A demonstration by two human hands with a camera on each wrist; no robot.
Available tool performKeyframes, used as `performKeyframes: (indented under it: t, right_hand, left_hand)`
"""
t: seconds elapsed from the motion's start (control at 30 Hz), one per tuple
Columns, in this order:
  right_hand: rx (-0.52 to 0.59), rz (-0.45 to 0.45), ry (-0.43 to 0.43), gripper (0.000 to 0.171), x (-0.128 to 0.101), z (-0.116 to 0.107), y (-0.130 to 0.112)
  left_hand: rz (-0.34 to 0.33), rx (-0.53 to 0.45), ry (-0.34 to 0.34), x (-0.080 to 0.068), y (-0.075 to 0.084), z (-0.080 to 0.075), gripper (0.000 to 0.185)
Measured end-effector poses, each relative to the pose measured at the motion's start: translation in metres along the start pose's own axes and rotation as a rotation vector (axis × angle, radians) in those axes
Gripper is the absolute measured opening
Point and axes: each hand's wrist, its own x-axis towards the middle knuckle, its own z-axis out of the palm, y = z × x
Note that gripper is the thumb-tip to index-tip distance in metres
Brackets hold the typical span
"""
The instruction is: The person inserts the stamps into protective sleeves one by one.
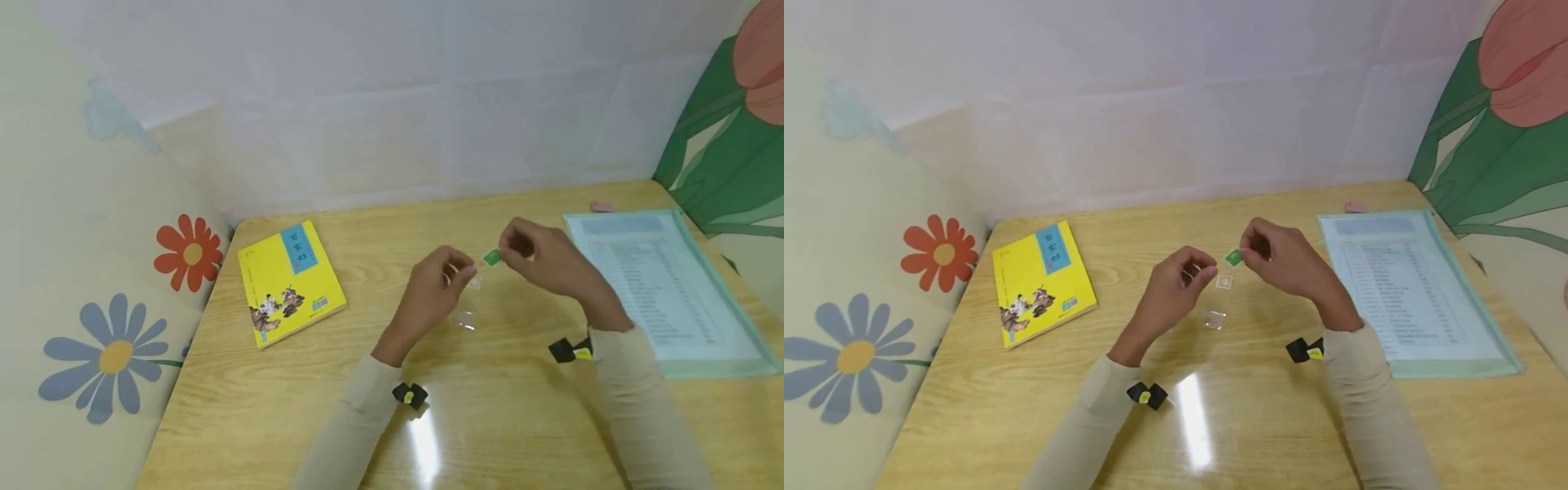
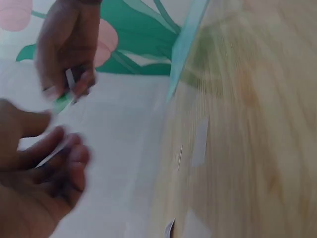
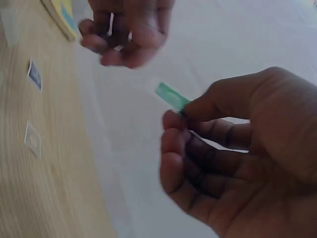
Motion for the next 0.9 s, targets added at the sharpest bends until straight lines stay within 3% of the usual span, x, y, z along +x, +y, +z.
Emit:
performKeyframes:
  t: [0.13,0.23,0.33,0.47,0.63,0.77,0.9]
  right_hand:
    - [-0.092,0.151,-0.191,0.011,-0.005,0.0,0.032]
    - [-0.159,0.245,-0.315,0.012,-0.007,0.008,0.056]
    - [-0.2,0.294,-0.353,0.012,-0.008,0.016,0.071]
    - [-0.239,0.297,-0.308,0.012,-0.007,0.023,0.072]
    - [-0.267,0.181,-0.204,0.014,0.006,0.041,0.058]
    - [-0.33,0.072,-0.169,0.023,0.016,0.063,0.049]
    - [-0.36,0.066,-0.166,0.028,0.02,0.08,0.048]
  left_hand:
    - [0.053,0.413,-0.257,-0.005,-0.012,0.003,0.018]
    - [0.098,0.577,-0.377,-0.009,-0.018,0.008,0.023]
    - [0.061,0.617,-0.436,-0.013,-0.021,0.014,0.024]
    - [0.024,0.636,-0.454,-0.016,-0.02,0.018,0.023]
    - [0.079,0.667,-0.408,-0.015,-0.02,0.018,0.021]
    - [0.095,0.654,-0.406,-0.014,-0.022,0.018,0.02]
    - [0.103,0.612,-0.406,-0.014,-0.023,0.017,0.01]
